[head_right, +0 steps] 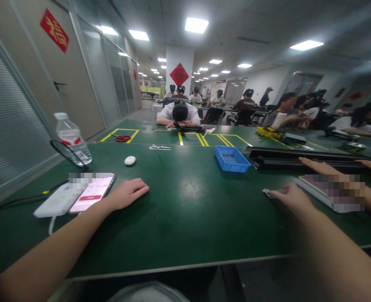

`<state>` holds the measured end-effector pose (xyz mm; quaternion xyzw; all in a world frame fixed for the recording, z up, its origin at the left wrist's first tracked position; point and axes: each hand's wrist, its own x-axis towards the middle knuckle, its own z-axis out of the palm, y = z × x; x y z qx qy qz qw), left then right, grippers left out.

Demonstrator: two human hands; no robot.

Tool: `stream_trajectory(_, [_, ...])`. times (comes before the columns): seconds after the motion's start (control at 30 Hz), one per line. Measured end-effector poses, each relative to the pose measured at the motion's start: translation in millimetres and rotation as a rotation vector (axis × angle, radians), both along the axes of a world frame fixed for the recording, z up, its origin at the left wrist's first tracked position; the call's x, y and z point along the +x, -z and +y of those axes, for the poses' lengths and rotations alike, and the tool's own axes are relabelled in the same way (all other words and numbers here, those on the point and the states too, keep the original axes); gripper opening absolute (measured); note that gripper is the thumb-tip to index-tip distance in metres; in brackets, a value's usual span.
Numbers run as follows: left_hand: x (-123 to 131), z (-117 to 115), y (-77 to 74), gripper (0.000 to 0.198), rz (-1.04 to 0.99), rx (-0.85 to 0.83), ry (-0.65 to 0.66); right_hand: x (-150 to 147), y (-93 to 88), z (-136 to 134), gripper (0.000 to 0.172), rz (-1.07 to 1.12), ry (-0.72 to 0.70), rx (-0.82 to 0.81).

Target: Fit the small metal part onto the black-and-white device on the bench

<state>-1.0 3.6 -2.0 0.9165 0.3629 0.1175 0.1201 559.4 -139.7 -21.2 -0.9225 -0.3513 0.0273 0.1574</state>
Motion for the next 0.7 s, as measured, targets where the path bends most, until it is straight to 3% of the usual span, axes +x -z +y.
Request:
stream_trajectory(0.17, [0.5, 0.6, -0.3, 0.045, -0.023, -0.017, -0.004, 4.3, -1.4, -8.6, 0.06, 0.113, 0.013, 0.019])
stream_trajectory(0.37, [1.0, -1.0, -1.6, 0.044, -0.014, -0.016, -0.008, -12.1, -10.8, -14.9, 0.058, 0.153, -0.058, 0.032])
stream_trajectory(0.53, [0.9, -2.0, -2.1, 0.044, -0.014, -0.012, -0.01, -28.7, -25.2, -17.4, 0.06, 0.184, 0.003, 0.037])
stream_trajectory(0.7, [0.4, -0.6, -1.4, 0.044, -0.006, -0.007, -0.005, -24.3, -29.3, -23.4, 0.067, 0.178, 0.039, 0.023])
